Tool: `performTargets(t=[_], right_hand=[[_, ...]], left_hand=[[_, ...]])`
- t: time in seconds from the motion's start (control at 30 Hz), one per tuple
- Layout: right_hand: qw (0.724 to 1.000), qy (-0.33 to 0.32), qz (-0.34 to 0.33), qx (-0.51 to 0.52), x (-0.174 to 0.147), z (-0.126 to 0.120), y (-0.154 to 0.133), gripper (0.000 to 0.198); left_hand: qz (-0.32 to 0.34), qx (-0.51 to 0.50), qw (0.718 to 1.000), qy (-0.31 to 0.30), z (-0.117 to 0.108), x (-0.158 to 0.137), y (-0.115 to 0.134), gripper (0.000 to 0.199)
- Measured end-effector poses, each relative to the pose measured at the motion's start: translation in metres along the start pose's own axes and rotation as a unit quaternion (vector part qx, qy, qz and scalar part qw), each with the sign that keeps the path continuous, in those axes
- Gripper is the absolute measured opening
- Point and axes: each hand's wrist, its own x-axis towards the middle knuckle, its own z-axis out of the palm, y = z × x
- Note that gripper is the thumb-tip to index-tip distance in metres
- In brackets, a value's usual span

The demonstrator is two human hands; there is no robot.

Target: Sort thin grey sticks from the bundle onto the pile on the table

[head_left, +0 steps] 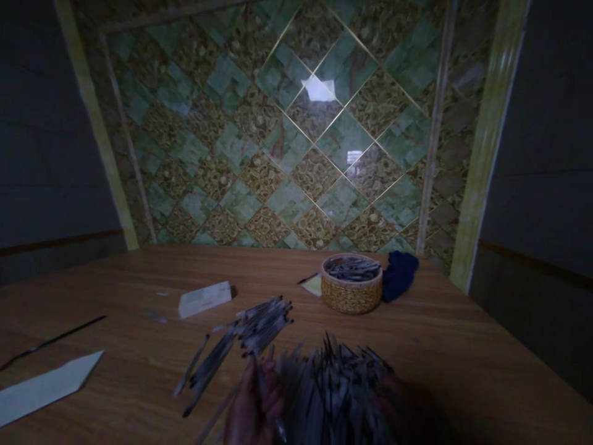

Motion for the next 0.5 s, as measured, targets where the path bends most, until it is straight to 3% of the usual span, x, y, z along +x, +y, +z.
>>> performTargets(t=[0.2, 0.5], right_hand=[[0.996, -0.014, 0.074, 0.041, 0.03, -0.022, 0.027, 0.015], [0.991, -0.057, 0.115, 0.028, 0.028, -0.006, 0.037, 0.017]], left_hand=[[-0.044, 0.046, 0.998, -0.014, 0.004, 0.0, -0.015, 0.026], [-0.083, 0.034, 0.996, -0.002, 0.003, -0.001, -0.029, 0.026]])
